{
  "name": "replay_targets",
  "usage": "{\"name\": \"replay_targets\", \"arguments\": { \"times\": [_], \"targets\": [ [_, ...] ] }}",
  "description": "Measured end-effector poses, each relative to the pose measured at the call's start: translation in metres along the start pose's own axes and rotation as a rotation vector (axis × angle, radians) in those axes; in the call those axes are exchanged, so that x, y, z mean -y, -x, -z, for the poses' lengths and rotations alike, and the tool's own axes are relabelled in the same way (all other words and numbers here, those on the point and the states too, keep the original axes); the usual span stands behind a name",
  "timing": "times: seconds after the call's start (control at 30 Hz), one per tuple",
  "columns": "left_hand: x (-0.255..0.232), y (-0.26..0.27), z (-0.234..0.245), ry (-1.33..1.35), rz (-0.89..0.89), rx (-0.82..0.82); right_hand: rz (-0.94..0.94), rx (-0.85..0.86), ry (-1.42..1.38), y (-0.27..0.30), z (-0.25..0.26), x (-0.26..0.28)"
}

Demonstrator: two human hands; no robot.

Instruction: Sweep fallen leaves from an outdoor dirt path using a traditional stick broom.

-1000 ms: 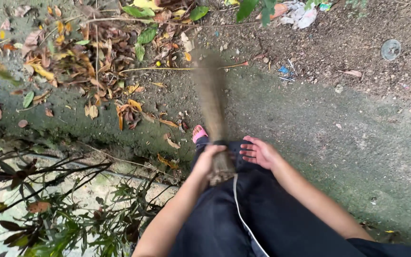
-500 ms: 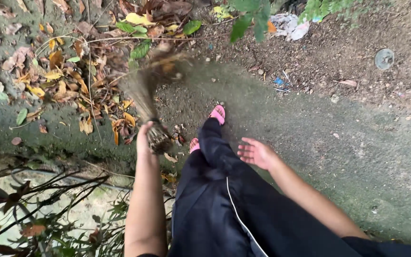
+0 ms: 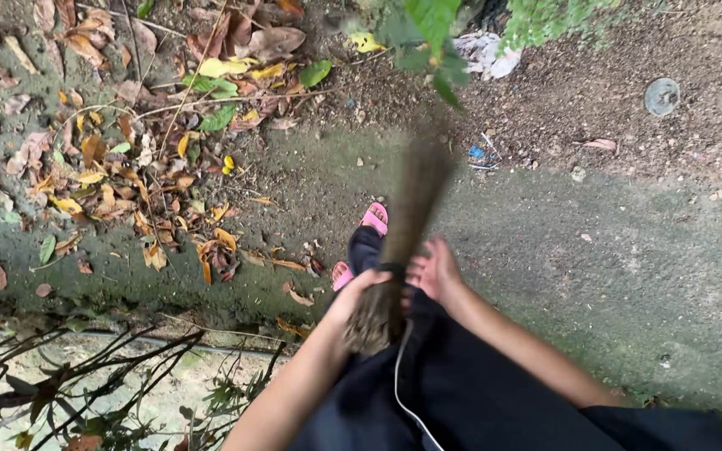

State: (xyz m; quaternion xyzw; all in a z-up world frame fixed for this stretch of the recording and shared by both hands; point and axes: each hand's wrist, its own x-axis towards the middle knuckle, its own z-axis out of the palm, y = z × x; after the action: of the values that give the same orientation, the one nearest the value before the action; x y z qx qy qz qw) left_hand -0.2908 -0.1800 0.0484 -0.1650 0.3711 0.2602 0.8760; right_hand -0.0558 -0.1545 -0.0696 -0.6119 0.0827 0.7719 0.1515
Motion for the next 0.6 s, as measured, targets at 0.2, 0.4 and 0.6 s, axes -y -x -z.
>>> {"name": "replay_targets", "arguments": {
  "times": [0.2,0.4,0.6],
  "targets": [
    [-0.025,-0.092,-0.022,0.171,0.319,0.261,0.487,-0.052,-0.195,-0.011,-0.001,0.04],
    [-0.051,-0.042,-0.047,0.227,-0.117,0.026,0.15,0.058,-0.128,0.032,-0.025,0.075],
    [-0.026,-0.026,-0.116,-0.113,-0.169,-0.283,0.139,0.018,-0.317,-0.012,0.034,0.055]
  ]
}}
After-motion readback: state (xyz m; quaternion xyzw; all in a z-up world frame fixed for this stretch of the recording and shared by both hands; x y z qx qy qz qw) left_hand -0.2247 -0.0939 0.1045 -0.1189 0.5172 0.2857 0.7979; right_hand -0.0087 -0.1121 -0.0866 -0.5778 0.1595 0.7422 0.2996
